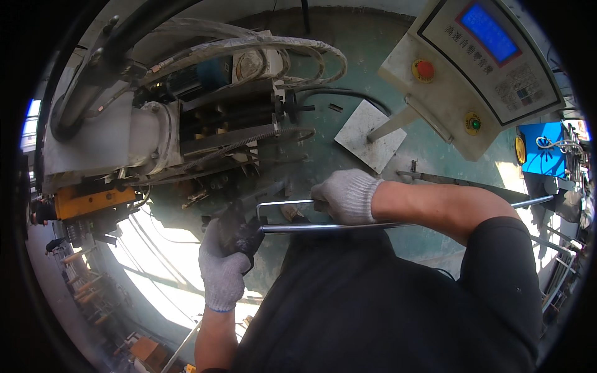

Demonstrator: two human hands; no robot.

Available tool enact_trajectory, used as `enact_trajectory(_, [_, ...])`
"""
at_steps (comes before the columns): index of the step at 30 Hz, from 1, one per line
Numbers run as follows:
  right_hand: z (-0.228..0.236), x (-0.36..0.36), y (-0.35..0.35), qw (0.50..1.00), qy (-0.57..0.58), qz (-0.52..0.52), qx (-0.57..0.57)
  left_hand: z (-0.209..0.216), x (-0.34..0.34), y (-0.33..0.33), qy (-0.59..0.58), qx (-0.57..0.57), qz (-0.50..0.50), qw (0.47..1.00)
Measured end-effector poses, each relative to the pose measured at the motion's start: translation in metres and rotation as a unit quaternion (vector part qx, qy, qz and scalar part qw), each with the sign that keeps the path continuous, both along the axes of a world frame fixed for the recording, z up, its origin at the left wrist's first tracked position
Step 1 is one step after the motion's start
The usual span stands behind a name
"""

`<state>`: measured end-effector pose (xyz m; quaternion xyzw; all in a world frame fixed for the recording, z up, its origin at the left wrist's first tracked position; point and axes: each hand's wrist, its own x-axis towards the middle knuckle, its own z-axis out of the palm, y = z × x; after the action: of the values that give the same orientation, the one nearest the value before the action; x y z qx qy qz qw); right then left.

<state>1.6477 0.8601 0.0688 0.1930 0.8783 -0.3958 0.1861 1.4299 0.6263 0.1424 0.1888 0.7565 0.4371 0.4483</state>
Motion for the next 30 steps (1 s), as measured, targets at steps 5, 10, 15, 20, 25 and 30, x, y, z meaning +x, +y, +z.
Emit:
enact_trajectory(5, [0.062,0.011,-0.027,0.996,0.029,-0.013,0.081,-0.003,0.003,0.002,0.007,-0.016,-0.009,1.000])
enact_trajectory(10, [0.085,0.002,-0.038,0.992,0.064,-0.045,0.094,0.010,0.008,0.001,0.171,-0.018,-0.018,0.985])
enact_trajectory(15, [0.102,-0.008,-0.055,0.987,0.011,-0.108,0.123,0.009,-0.003,-0.001,0.160,-0.012,-0.061,0.985])
enact_trajectory(20, [0.098,-0.013,-0.088,0.961,-0.009,-0.150,0.230,0.012,-0.027,-0.033,0.087,0.048,-0.142,0.985])
enact_trajectory(25, [0.072,-0.016,-0.130,0.902,0.028,-0.296,0.313,0.014,-0.099,-0.143,0.028,0.104,-0.072,0.992])
enact_trajectory(30, [0.084,-0.062,-0.199,0.751,0.326,-0.412,0.400,0.003,-0.209,-0.279,0.337,0.038,0.096,0.936])
